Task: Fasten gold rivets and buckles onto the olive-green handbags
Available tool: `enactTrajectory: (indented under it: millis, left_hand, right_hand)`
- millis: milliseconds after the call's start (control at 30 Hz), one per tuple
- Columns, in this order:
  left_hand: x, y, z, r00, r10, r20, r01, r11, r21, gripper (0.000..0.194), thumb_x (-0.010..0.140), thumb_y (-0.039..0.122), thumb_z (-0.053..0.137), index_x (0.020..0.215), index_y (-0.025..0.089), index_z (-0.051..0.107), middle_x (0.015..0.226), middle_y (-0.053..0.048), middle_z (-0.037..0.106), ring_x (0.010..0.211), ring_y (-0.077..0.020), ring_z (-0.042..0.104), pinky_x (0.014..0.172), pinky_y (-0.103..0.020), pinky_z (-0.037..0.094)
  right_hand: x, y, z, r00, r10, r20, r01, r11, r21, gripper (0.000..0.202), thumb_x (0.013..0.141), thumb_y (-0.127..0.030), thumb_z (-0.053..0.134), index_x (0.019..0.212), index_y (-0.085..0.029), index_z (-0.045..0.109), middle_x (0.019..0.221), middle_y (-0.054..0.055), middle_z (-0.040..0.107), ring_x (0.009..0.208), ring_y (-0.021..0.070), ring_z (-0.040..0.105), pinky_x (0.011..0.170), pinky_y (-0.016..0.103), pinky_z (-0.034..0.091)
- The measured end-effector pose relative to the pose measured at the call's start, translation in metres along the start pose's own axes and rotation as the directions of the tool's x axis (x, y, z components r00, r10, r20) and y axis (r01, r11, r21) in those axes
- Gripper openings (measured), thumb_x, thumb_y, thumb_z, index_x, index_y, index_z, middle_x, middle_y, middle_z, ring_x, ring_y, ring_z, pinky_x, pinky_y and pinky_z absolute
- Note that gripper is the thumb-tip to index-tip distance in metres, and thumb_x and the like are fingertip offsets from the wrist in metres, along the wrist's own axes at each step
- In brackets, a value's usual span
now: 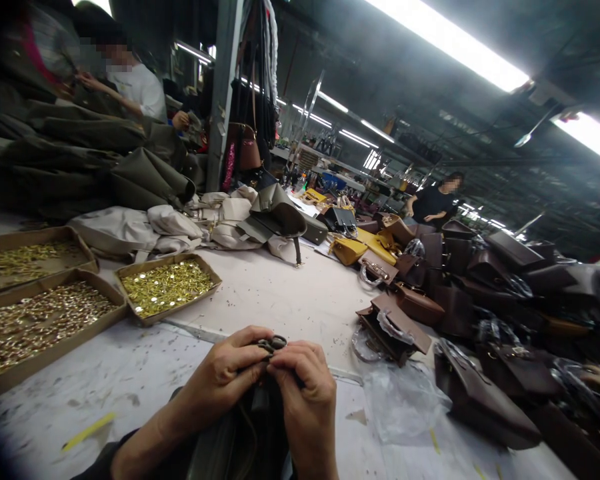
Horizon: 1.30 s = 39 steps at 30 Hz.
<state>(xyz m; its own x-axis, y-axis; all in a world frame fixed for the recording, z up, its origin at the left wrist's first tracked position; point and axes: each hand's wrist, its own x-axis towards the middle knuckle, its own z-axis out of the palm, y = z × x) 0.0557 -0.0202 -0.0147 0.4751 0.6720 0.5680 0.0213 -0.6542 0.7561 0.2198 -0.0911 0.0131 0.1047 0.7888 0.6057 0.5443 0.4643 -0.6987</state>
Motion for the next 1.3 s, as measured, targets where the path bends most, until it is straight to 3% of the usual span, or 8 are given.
enactTrajectory:
  millis: [333, 500, 667, 933, 1033, 1133, 1233, 1300]
  left_hand:
    - [-0.002, 0.0, -0.001, 0.997, 0.078, 0.024, -0.08, 0.99, 0.115, 0.028, 0.093, 0.013, 0.057, 0.108, 0.025, 0.077, 0.121, -0.008, 0.07, 0.113, -0.0227, 0.066, 0.098, -0.037, 0.054]
    - [0.0, 0.006, -0.002, 1.0, 0.006, 0.03, -0.007, 0.999, 0.039, 0.043, 0.081, 0.004, 0.054, 0.112, 0.025, 0.077, 0.122, -0.007, 0.069, 0.117, -0.0227, 0.065, 0.102, -0.037, 0.053]
    - [0.003, 0.008, -0.003, 0.999, -0.042, -0.029, 0.04, 0.998, -0.045, 0.04, 0.079, 0.005, 0.05, 0.098, 0.023, 0.08, 0.115, -0.006, 0.072, 0.11, -0.0197, 0.069, 0.098, -0.031, 0.055]
    - [-0.002, 0.001, -0.008, 0.993, -0.058, -0.1, 0.049, 0.995, -0.084, 0.028, 0.082, 0.008, 0.049, 0.086, 0.02, 0.074, 0.116, -0.007, 0.074, 0.108, -0.0211, 0.071, 0.096, -0.033, 0.056]
    - [-0.004, 0.002, -0.006, 0.997, 0.053, -0.055, -0.055, 0.998, -0.025, 0.024, 0.084, 0.007, 0.052, 0.092, 0.021, 0.071, 0.12, -0.007, 0.072, 0.11, -0.0205, 0.07, 0.098, -0.034, 0.056]
    - [-0.005, 0.0, -0.002, 0.992, 0.126, 0.015, -0.126, 0.992, 0.007, 0.037, 0.083, 0.005, 0.052, 0.113, 0.023, 0.066, 0.129, -0.008, 0.069, 0.119, -0.0215, 0.066, 0.103, -0.037, 0.054]
    - [-0.003, -0.001, 0.0, 1.0, 0.012, 0.014, -0.012, 1.0, -0.014, 0.058, 0.079, 0.004, 0.05, 0.134, 0.024, 0.057, 0.129, -0.008, 0.069, 0.118, -0.0221, 0.066, 0.102, -0.039, 0.055]
    - [0.001, -0.001, -0.001, 0.994, -0.108, 0.03, 0.109, 0.993, -0.036, 0.055, 0.079, 0.006, 0.05, 0.131, 0.022, 0.06, 0.122, -0.007, 0.072, 0.108, -0.0213, 0.07, 0.095, -0.037, 0.057]
  right_hand:
    - [-0.007, 0.006, 0.005, 0.996, 0.038, -0.082, -0.044, 0.996, -0.072, 0.016, 0.09, -0.011, 0.072, 0.093, -0.027, 0.07, 0.097, 0.0, 0.066, 0.093, 0.0183, 0.062, 0.081, 0.028, 0.052]
    - [-0.004, 0.005, 0.005, 0.998, -0.048, -0.046, 0.039, 0.984, -0.173, 0.018, 0.093, -0.011, 0.069, 0.097, -0.028, 0.072, 0.095, 0.001, 0.063, 0.094, 0.0196, 0.058, 0.08, 0.03, 0.051]
    - [0.0, -0.008, 0.004, 0.984, -0.174, -0.038, 0.149, 0.924, -0.352, 0.017, 0.095, -0.011, 0.066, 0.096, -0.027, 0.073, 0.091, 0.003, 0.064, 0.094, 0.0222, 0.056, 0.083, 0.034, 0.049]
    - [-0.008, -0.024, -0.007, 0.853, -0.379, 0.359, 0.497, 0.8, -0.336, 0.023, 0.106, -0.013, 0.044, 0.098, -0.018, 0.065, 0.097, 0.005, 0.076, 0.093, 0.0208, 0.067, 0.083, 0.031, 0.05]
    - [-0.011, -0.014, -0.009, 0.894, -0.212, 0.394, 0.342, 0.891, -0.298, 0.025, 0.107, -0.017, 0.042, 0.092, -0.02, 0.062, 0.085, 0.003, 0.071, 0.08, 0.0181, 0.067, 0.072, 0.027, 0.049]
    - [-0.014, -0.002, -0.009, 0.964, -0.007, 0.265, 0.054, 0.984, -0.17, 0.014, 0.102, -0.016, 0.049, 0.097, -0.022, 0.06, 0.083, -0.001, 0.067, 0.072, 0.014, 0.065, 0.066, 0.022, 0.047]
    - [-0.016, 0.003, -0.011, 0.979, 0.085, 0.187, -0.07, 0.994, -0.087, 0.015, 0.101, -0.015, 0.049, 0.105, -0.024, 0.061, 0.09, -0.001, 0.069, 0.08, 0.0139, 0.066, 0.073, 0.022, 0.047]
    - [-0.017, 0.001, -0.013, 0.972, 0.104, 0.209, -0.086, 0.992, -0.095, 0.016, 0.1, -0.015, 0.049, 0.102, -0.024, 0.062, 0.088, -0.002, 0.068, 0.078, 0.0141, 0.065, 0.071, 0.022, 0.046]
